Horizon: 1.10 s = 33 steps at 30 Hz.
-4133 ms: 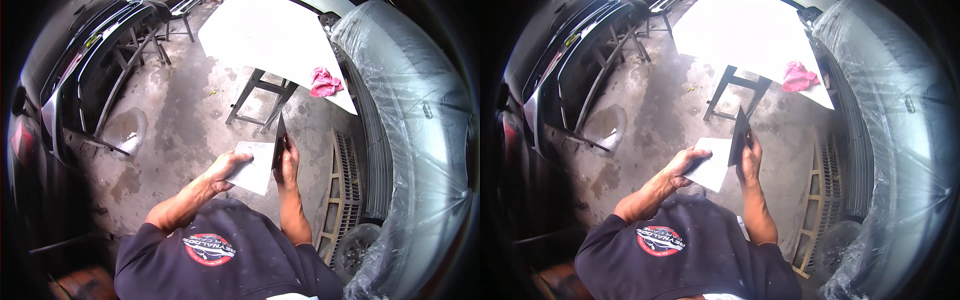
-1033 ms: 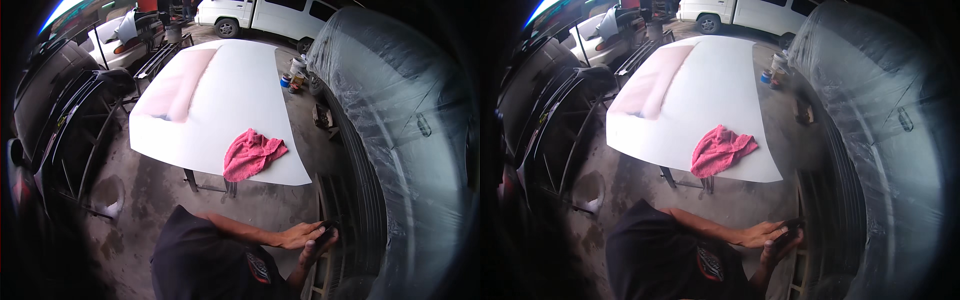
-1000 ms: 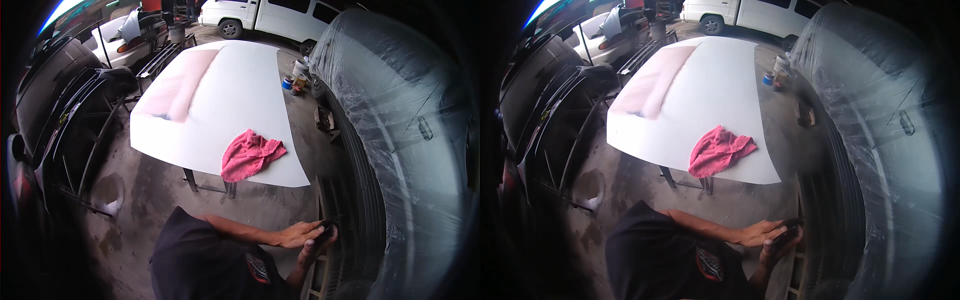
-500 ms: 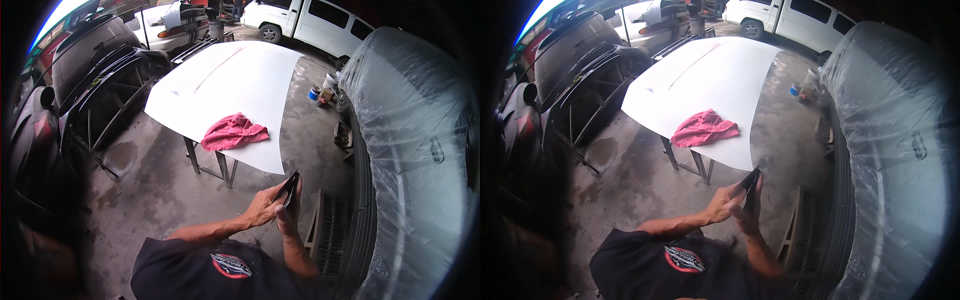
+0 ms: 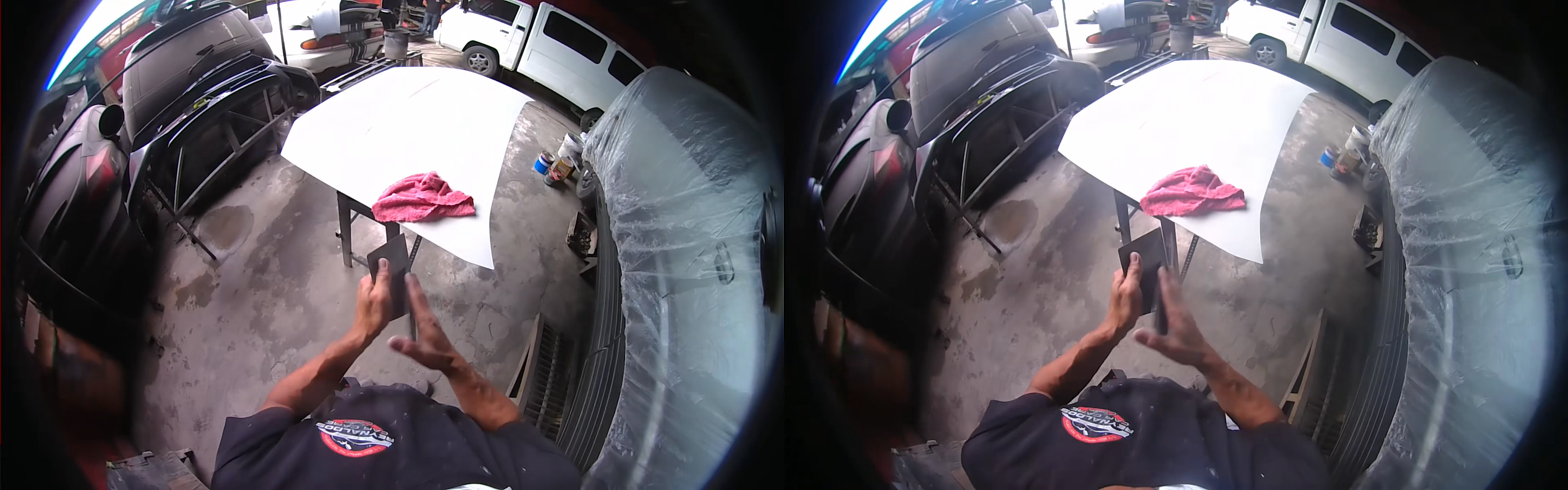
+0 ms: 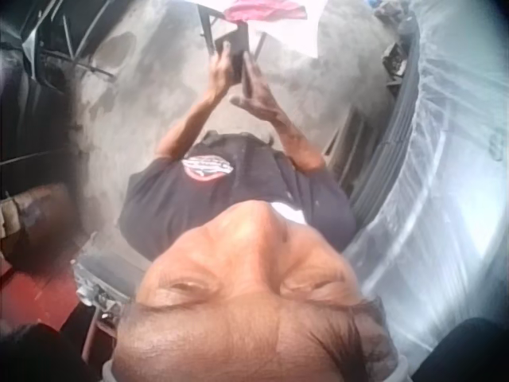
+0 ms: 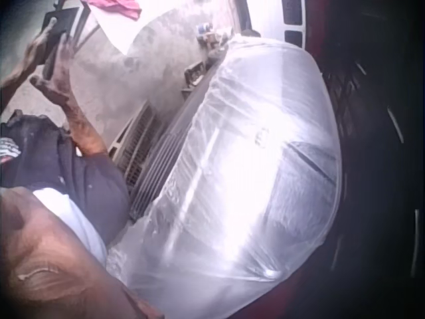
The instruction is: Applying body filler to a car hood and then sanding it to a smooth finish.
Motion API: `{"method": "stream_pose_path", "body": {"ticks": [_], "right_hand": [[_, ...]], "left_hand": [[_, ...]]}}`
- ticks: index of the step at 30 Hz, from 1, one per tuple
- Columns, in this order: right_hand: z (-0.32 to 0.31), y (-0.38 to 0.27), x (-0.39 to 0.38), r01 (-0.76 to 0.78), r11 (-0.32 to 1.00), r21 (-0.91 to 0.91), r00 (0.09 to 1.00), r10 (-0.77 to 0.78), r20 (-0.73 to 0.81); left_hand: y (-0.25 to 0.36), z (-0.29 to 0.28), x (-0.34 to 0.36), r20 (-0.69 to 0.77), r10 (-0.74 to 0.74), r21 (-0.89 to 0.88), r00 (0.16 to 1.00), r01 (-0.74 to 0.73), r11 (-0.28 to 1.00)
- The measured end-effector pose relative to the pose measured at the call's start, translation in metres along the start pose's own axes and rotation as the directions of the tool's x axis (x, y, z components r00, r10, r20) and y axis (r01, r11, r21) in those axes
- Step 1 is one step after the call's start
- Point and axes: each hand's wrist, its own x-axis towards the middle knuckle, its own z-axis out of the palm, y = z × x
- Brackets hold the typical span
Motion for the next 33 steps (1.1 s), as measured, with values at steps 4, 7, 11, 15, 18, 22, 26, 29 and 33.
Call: {"method": "stream_pose_path", "body": {"ticks": [4,7,11,15,18,22,26,29,33], "right_hand": [[0.024,0.024,-0.004,-0.054,0.974,0.218,0.995,0.071,-0.071],[0.007,0.022,0.009,-0.097,0.741,0.664,0.926,0.311,-0.212],[0.043,0.028,-0.017,0.032,0.999,-0.003,0.988,-0.032,-0.152],[0.036,0.04,-0.014,0.004,0.92,0.391,0.96,0.106,-0.258],[0.025,0.013,-0.008,-0.111,0.828,0.55,0.929,0.282,-0.238],[0.059,0.0,-0.013,0.046,0.992,0.119,0.984,-0.024,-0.176],[0.04,0.043,0.01,-0.229,0.644,0.73,0.862,0.483,-0.156],[0.053,0.033,0.012,-0.027,0.875,0.483,0.998,0.05,-0.035],[0.061,-0.021,0.012,-0.043,0.992,0.121,0.996,0.034,0.079]], "left_hand": [[-0.028,-0.015,-0.019,0.079,0.007,0.169,0.997,-0.02,0.985],[0.001,0.007,-0.079,0.177,0.361,0.202,0.916,-0.393,0.897],[-0.021,-0.021,-0.006,0.068,0.032,0.091,0.997,-0.038,0.995],[-0.017,-0.01,-0.046,0.22,0.206,0.227,0.953,-0.256,0.94],[-0.018,-0.002,-0.072,0.18,0.361,0.226,0.915,-0.396,0.89],[-0.003,-0.035,-0.018,0.158,-0.015,0.349,0.987,-0.042,0.936],[-0.012,-0.017,-0.075,0.191,0.25,0.279,0.949,-0.296,0.913],[-0.017,-0.029,-0.044,0.058,0.252,0.362,0.966,-0.256,0.897],[-0.019,-0.058,-0.022,-0.004,0.046,0.168,0.999,-0.045,0.985]]}}
